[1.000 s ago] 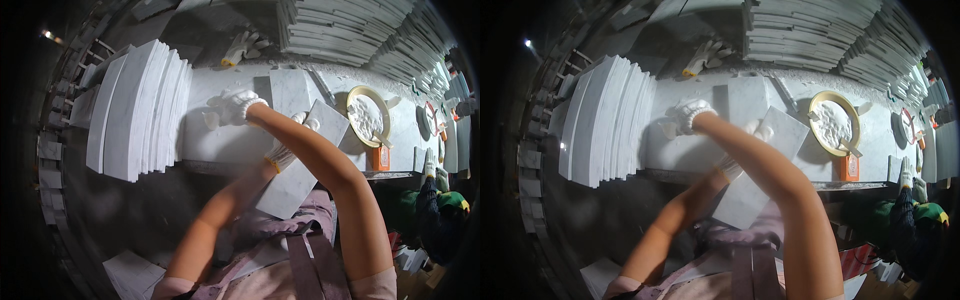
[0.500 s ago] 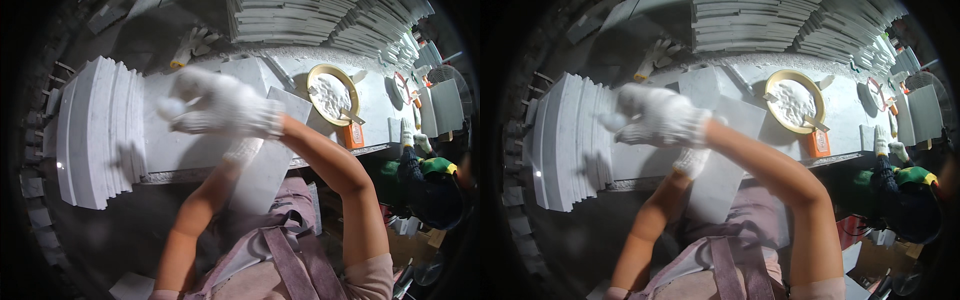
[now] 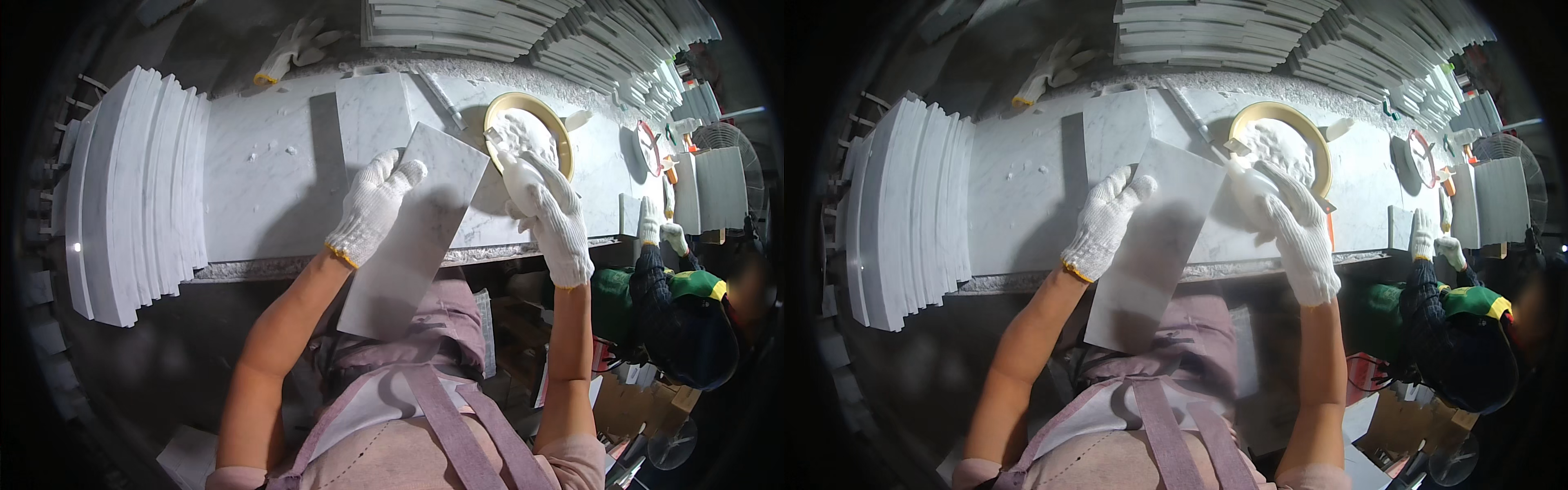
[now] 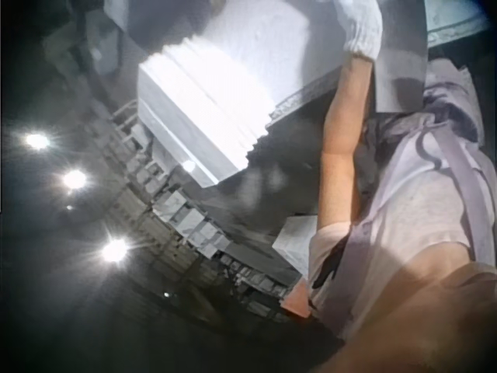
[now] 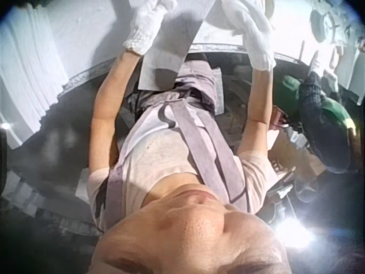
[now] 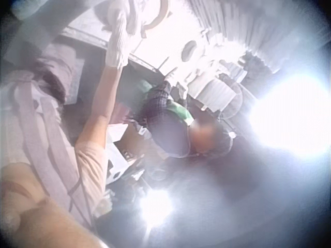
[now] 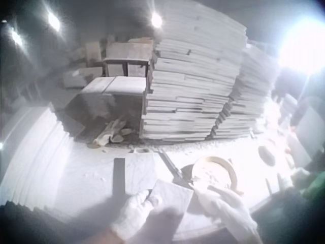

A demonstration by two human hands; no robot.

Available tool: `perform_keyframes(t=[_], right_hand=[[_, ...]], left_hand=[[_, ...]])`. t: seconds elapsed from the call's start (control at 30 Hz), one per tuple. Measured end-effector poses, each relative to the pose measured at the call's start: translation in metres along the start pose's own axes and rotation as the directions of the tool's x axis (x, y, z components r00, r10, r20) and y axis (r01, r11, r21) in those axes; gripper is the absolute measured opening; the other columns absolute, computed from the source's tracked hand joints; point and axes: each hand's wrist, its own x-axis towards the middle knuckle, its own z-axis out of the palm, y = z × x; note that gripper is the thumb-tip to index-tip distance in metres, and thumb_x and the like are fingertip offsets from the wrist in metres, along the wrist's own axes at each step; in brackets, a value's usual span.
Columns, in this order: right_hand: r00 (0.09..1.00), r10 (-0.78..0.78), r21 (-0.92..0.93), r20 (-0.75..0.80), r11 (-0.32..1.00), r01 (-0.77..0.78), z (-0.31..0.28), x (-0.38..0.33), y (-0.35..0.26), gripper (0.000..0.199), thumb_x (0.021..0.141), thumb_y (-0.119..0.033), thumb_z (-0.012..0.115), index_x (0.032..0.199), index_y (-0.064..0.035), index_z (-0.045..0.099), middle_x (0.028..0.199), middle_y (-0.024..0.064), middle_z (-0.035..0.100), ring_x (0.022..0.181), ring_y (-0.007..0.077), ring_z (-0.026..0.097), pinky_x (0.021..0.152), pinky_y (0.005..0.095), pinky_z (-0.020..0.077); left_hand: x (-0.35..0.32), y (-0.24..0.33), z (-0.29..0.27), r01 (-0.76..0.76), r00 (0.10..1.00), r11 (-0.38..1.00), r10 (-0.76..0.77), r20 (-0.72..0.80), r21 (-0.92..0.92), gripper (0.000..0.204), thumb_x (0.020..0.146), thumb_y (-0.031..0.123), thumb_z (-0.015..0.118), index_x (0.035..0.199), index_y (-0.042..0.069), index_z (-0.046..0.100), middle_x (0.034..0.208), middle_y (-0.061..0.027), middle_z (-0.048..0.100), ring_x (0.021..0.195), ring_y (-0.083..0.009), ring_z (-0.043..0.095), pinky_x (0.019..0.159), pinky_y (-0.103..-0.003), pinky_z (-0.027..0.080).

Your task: The person applies a white powder to a rectangular stone tile and rubs it with a small orange block, then uses a metal scraper to remove excess powder and smooth the surface. The person repeats this process on multiple tiles, stacking finished pieces to the left.

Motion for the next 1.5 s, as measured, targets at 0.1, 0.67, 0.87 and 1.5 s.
perform_keyframes(t=[0.1, 0.67, 0.87, 1.5], right_hand=[[0.999, 0.025, -0.024, -0.02, 0.999, -0.025, 0.008, 0.012, 0.002, 0.057, 0.099, -0.029, 0.074, 0.145, 0.0018, 0.058, 0.118, 0.017, 0.072, 0.078, 0.0173, 0.075, 0.053, 0.0212, 0.0549], [0.992, -0.106, -0.289, 0.068, 0.949, 0.122, 0.016, 0.035, -0.006, 0.048, 0.099, -0.029, 0.075, 0.136, 0.001, 0.067, 0.111, 0.0129, 0.074, 0.076, 0.0163, 0.074, 0.053, 0.0214, 0.0562], [0.996, -0.056, -0.294, 0.071, 0.953, 0.074, 0.019, 0.034, -0.011, 0.04, 0.098, -0.026, 0.068, 0.13, -0.0038, 0.073, 0.137, 0.0152, 0.066, 0.128, 0.0261, 0.058, 0.113, 0.0382, 0.0433], [0.993, -0.084, -0.322, 0.088, 0.94, 0.108, 0.018, 0.042, -0.006, 0.042, 0.097, -0.03, 0.068, 0.128, -0.0032, 0.074, 0.128, 0.0148, 0.072, 0.125, 0.0243, 0.061, 0.115, 0.0398, 0.0434]], left_hand=[[-0.001, 0.0, 0.001, -0.023, 1.0, 0.999, 0.022, -0.015, -0.046, 0.052, 0.101, 0.037, 0.072, 0.131, -0.005, 0.065, 0.107, -0.0065, 0.072, 0.097, -0.0109, 0.06, 0.089, -0.029, 0.05], [-0.001, 0.0, -0.001, 0.028, 0.998, 0.994, -0.022, 0.052, -0.11, 0.036, 0.102, 0.031, 0.071, 0.123, 0.001, 0.07, 0.098, 0.0027, 0.067, 0.089, -0.0051, 0.054, 0.082, -0.025, 0.049], [0.004, -0.004, -0.001, 0.021, 0.998, 0.99, -0.013, 0.06, -0.14, 0.048, 0.101, 0.034, 0.072, 0.129, -0.004, 0.066, 0.107, -0.0036, 0.07, 0.099, -0.01, 0.058, 0.092, -0.028, 0.049], [0.0, 0.002, -0.004, -0.002, 0.996, 0.998, 0.008, 0.094, -0.059, 0.05, 0.102, 0.036, 0.07, 0.132, -0.003, 0.065, 0.109, -0.005, 0.071, 0.101, -0.0102, 0.059, 0.094, -0.029, 0.049]])
